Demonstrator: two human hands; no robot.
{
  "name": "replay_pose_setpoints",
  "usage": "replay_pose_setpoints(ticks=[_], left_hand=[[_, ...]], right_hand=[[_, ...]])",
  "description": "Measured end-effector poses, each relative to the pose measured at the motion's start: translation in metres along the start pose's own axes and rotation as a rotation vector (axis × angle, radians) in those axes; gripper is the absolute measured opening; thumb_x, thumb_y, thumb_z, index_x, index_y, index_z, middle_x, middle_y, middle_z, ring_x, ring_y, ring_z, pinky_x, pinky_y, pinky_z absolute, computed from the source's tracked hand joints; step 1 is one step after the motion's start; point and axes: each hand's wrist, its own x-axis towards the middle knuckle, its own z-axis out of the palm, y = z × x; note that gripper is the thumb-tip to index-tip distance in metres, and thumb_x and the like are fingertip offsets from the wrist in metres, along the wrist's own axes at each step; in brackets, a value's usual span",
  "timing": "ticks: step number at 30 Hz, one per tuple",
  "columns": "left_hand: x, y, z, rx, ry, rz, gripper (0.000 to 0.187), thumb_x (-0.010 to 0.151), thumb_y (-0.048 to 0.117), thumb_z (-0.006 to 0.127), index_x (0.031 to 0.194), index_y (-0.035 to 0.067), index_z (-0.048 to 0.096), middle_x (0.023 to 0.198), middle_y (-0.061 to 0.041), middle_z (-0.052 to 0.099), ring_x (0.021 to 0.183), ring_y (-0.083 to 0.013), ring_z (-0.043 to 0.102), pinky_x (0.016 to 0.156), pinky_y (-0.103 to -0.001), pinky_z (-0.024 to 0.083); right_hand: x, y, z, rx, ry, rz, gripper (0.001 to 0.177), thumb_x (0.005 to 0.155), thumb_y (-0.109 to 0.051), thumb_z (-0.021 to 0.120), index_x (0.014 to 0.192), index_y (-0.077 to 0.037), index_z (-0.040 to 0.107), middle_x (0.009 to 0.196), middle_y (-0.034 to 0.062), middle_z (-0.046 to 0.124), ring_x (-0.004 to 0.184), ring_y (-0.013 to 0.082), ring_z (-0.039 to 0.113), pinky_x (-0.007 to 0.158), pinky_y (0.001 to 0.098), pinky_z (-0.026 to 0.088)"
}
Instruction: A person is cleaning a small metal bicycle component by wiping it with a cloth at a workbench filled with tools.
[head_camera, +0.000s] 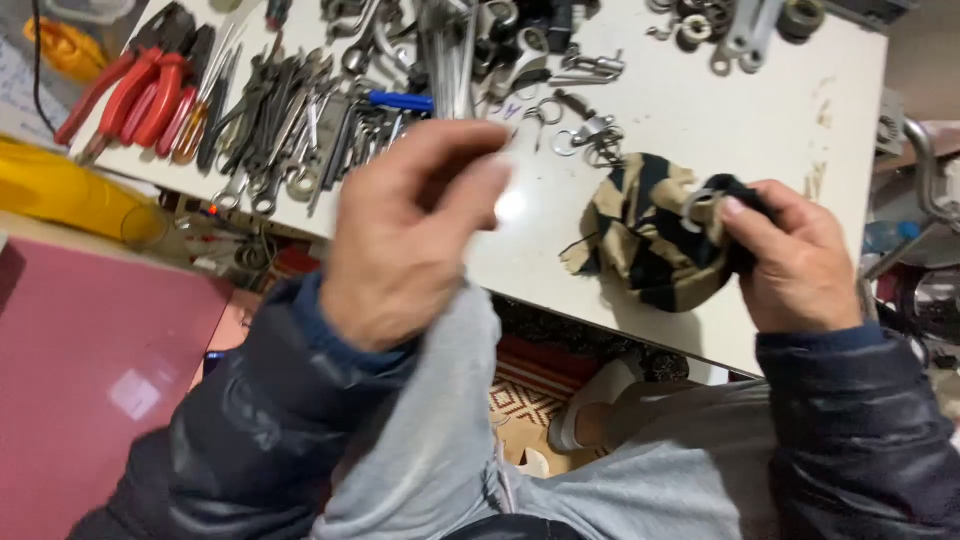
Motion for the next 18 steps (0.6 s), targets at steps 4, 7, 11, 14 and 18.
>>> replay_pose_setpoints(ticks=[4, 7, 11, 14, 18], left_hand=[[0.033, 0.0, 0.05, 0.184, -0.254, 0.005, 0.036, 0.093, 0.028, 0.056, 0.116, 0.003, 0.067, 0.102, -0.01, 0.075, 0.078, -0.0151, 0.069, 0.064, -0.025, 0.058], [0.044, -0.013, 0.083, 0.345, -0.423, -0.101, 0.03, 0.089, 0.031, 0.058, 0.098, 0.007, 0.074, 0.073, -0.007, 0.074, 0.047, -0.0136, 0.062, 0.041, -0.025, 0.05], [0.045, -0.035, 0.108, 0.366, -0.434, -0.194, 0.031, 0.087, 0.031, 0.065, 0.107, 0.008, 0.075, 0.082, -0.007, 0.078, 0.087, -0.0325, 0.077, 0.078, -0.044, 0.061], [0.048, -0.054, 0.12, 0.25, -0.379, -0.281, 0.024, 0.085, 0.024, 0.071, 0.105, 0.01, 0.075, 0.075, -0.003, 0.078, 0.073, -0.0227, 0.077, 0.069, -0.034, 0.061], [0.055, -0.066, 0.121, -0.053, -0.311, -0.424, 0.029, 0.085, 0.017, 0.073, 0.11, 0.005, 0.073, 0.076, -0.01, 0.077, 0.061, -0.0127, 0.074, 0.055, -0.022, 0.059]], right_hand=[[0.0, 0.0, 0.005, -0.048, -0.048, -0.064, 0.008, 0.101, -0.009, 0.06, 0.105, -0.002, 0.063, 0.091, 0.0024, 0.062, 0.078, 0.0085, 0.056, 0.08, 0.0187, 0.048], [0.0, 0.002, 0.01, -0.034, -0.096, -0.103, 0.006, 0.1, -0.007, 0.062, 0.104, -0.003, 0.065, 0.086, 0.0019, 0.064, 0.071, 0.0068, 0.058, 0.071, 0.0166, 0.049], [0.0, 0.007, 0.021, -0.059, 0.079, -0.183, 0.006, 0.095, -0.004, 0.072, 0.097, 0.002, 0.07, 0.072, 0.007, 0.058, 0.071, 0.0127, 0.063, 0.062, 0.026, 0.054], [0.0, 0.006, 0.022, -0.042, 0.095, -0.193, 0.005, 0.095, -0.003, 0.072, 0.096, 0.002, 0.07, 0.071, 0.0083, 0.06, 0.07, 0.0128, 0.063, 0.063, 0.0255, 0.054], [0.002, -0.001, 0.016, 0.054, 0.219, -0.217, 0.004, 0.1, -0.006, 0.069, 0.097, -0.003, 0.069, 0.074, 0.0053, 0.058, 0.072, 0.0106, 0.061, 0.068, 0.0219, 0.052]])
